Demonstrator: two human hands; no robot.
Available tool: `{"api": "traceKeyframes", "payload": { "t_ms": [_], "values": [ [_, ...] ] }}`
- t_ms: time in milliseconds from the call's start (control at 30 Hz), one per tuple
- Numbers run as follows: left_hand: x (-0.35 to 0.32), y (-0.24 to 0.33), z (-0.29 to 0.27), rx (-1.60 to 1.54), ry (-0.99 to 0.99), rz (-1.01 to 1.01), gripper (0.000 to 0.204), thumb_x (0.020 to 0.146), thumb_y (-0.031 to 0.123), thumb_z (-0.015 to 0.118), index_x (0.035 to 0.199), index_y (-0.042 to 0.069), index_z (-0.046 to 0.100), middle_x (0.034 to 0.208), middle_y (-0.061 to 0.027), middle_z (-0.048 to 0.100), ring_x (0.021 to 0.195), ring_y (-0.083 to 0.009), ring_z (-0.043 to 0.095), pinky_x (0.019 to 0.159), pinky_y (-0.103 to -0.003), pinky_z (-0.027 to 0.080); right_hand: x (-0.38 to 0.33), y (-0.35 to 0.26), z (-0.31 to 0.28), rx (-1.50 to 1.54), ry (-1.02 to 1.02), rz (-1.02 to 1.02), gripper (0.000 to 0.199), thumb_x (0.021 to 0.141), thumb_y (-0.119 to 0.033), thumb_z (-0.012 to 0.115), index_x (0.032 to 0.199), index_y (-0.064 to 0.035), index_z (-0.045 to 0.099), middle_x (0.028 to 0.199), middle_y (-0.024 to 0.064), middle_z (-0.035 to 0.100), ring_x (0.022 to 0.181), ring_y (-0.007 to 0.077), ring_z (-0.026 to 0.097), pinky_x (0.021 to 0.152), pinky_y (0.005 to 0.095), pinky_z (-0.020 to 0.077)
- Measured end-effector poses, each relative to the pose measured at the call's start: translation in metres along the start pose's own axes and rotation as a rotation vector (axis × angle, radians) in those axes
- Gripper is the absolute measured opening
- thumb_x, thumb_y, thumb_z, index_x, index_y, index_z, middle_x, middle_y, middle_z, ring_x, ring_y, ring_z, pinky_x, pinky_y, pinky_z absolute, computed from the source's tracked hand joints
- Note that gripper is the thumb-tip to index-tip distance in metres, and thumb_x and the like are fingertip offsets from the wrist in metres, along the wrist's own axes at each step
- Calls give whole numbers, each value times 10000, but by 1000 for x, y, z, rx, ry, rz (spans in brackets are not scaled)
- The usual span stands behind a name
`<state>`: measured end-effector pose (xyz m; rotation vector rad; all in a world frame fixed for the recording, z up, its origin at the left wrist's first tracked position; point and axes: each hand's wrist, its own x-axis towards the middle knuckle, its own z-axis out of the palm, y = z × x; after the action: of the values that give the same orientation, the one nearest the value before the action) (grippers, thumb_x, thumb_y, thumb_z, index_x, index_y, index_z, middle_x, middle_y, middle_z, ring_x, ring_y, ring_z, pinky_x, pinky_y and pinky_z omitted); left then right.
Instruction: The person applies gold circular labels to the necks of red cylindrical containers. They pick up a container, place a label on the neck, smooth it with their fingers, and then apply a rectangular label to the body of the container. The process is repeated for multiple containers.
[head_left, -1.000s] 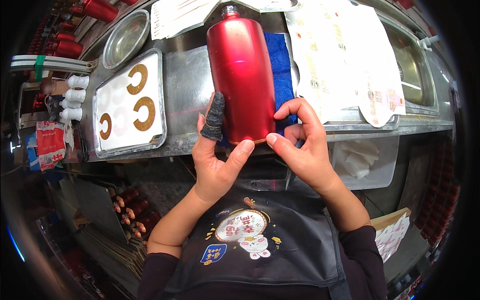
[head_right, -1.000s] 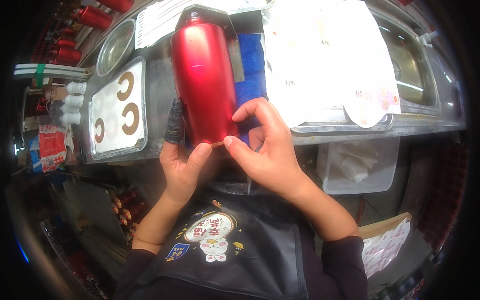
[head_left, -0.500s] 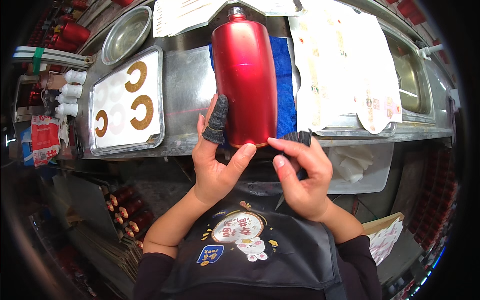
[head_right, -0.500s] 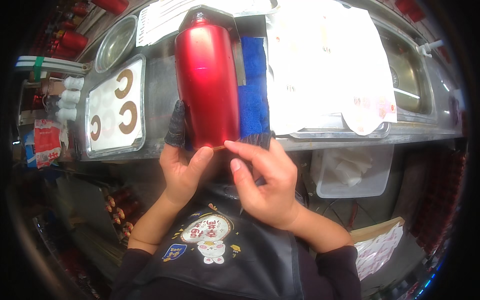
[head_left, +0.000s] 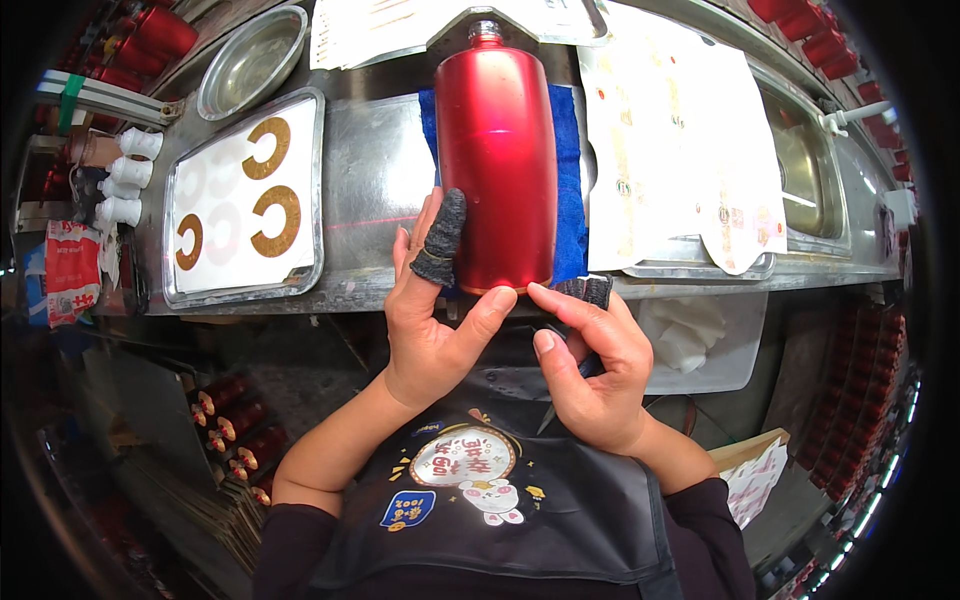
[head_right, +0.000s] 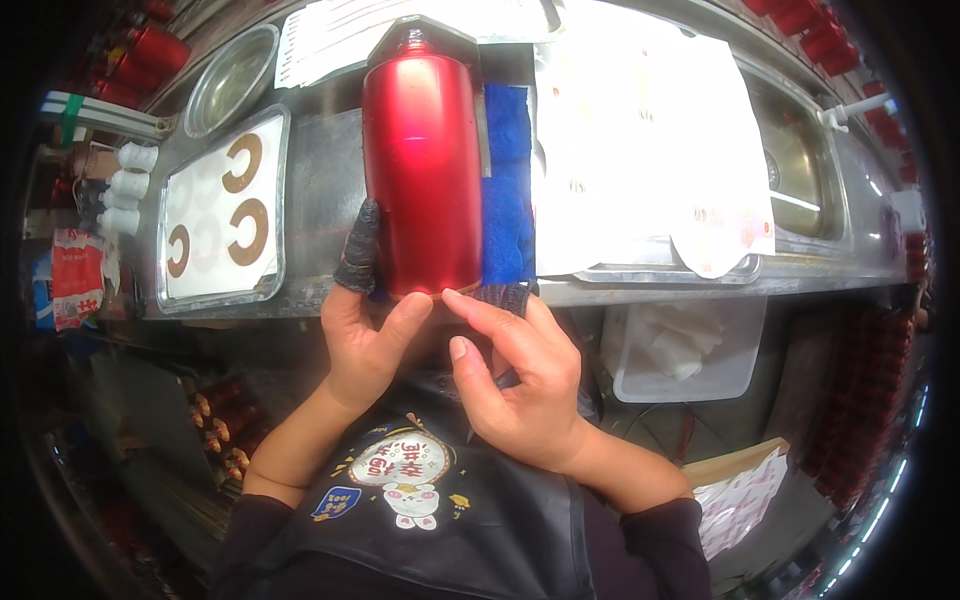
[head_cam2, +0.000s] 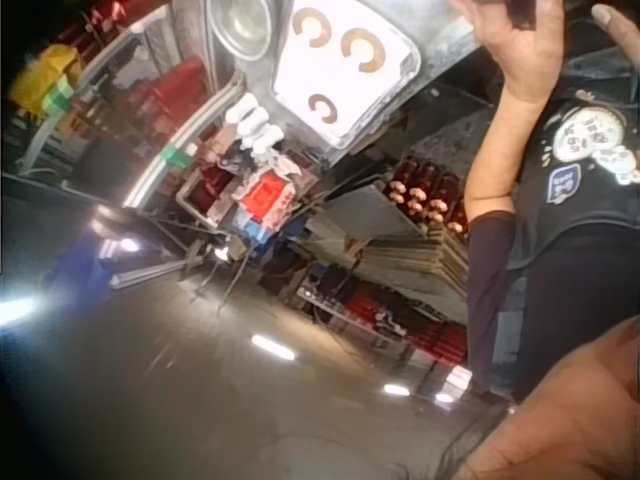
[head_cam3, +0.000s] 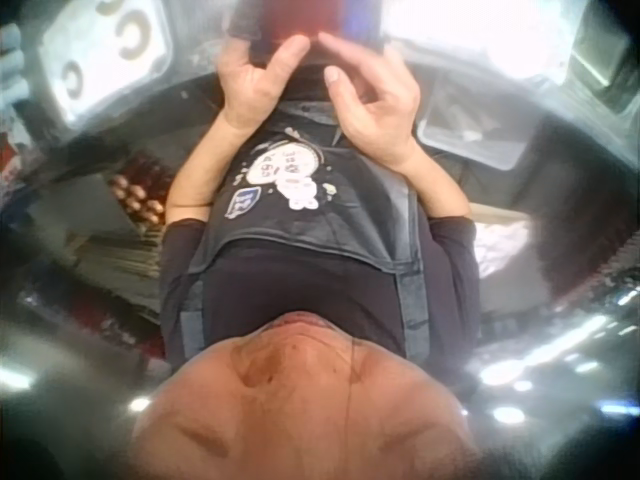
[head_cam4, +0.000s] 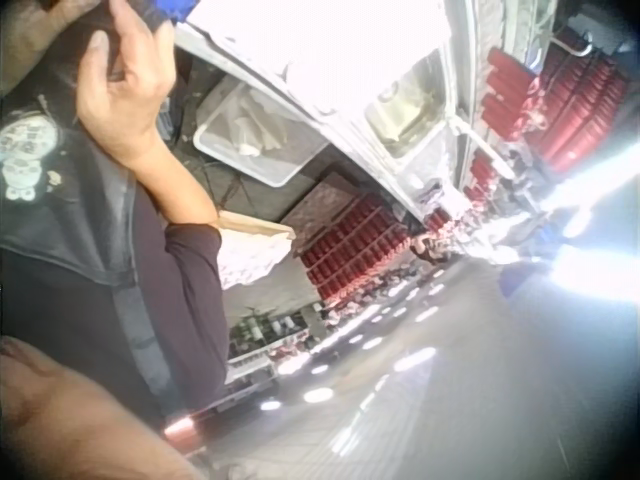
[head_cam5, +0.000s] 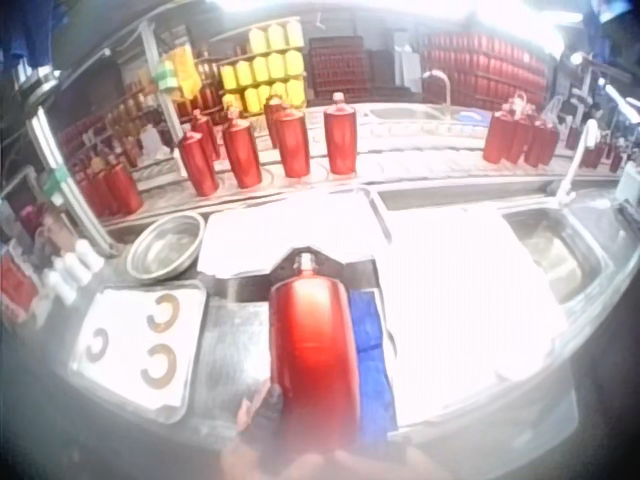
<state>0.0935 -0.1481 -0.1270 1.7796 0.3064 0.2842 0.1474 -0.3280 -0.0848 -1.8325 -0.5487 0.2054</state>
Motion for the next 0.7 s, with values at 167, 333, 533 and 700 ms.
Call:
{"api": "traceKeyframes", "payload": {
  "t_ms": [167,333,533,700],
  "values": [
    [1,-2,-1,31,-8,23,782,857,264,801,1511,9,456,1584,-229,413,1501,-369,346,1216,-582,65,-2,-1,0,69,-14,152,357,828,14,711,1185,4,720,816,43,590,579,62,456,561,220,388],
    [2,-3,-2,46,-12,47,801,845,266,803,1516,11,449,1590,-237,399,1504,-380,340,1212,-596,71,-2,0,4,293,15,306,295,868,14,690,1162,2,709,843,-9,532,594,9,450,573,180,374],
    [3,-7,-5,180,-40,206,897,754,239,835,1526,19,434,1598,-284,352,1511,-426,307,1198,-629,80,-3,0,-3,297,-160,244,293,914,27,638,1207,47,646,1031,26,601,692,-11,519,627,159,426],
    [4,-8,-3,258,-37,266,905,724,205,843,1513,13,445,1595,-299,344,1506,-440,308,1191,-644,86,-1,2,-3,379,-34,402,309,911,28,640,1220,36,643,901,-2,594,611,-5,492,552,164,379]
  ]
}}
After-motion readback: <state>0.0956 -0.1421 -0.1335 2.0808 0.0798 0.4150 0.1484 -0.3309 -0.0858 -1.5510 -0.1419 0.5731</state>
